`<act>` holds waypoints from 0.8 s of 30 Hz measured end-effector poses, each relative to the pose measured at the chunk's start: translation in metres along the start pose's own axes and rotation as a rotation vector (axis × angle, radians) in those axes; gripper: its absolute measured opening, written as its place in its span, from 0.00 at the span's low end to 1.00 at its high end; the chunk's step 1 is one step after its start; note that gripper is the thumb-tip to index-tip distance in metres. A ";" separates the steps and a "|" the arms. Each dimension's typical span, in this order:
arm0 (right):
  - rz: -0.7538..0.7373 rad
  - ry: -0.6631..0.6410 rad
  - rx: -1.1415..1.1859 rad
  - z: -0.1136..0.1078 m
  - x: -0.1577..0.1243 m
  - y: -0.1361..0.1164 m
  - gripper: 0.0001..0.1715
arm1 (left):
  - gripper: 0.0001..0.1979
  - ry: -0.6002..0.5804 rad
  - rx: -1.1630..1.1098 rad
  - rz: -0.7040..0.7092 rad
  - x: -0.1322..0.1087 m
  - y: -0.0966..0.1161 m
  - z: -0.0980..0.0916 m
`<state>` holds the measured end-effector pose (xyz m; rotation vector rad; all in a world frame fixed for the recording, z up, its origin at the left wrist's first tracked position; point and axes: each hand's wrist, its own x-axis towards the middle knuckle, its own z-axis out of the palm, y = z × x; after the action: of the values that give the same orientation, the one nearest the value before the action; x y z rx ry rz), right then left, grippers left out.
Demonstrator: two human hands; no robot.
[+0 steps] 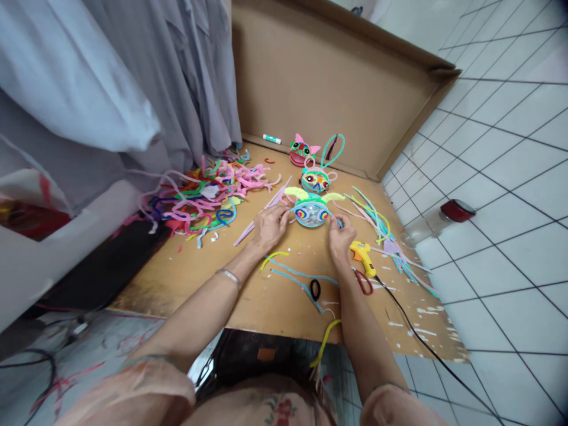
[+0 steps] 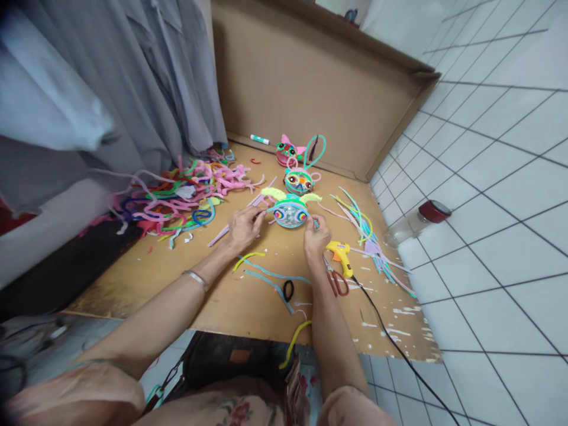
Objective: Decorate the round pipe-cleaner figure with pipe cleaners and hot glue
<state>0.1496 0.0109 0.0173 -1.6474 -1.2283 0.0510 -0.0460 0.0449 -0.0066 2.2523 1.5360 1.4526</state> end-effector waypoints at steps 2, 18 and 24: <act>-0.001 -0.005 0.008 0.000 -0.001 0.000 0.16 | 0.13 -0.004 0.002 -0.006 0.000 -0.001 0.000; -0.188 0.075 0.238 -0.008 -0.014 -0.020 0.16 | 0.16 0.123 -0.122 0.072 -0.002 0.012 -0.011; -0.160 -0.258 0.460 -0.002 -0.032 -0.035 0.13 | 0.15 0.096 -0.373 -0.054 -0.007 0.019 -0.012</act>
<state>0.1120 -0.0157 0.0282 -1.1630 -1.4145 0.4263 -0.0414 0.0247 0.0048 1.9385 1.2103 1.6882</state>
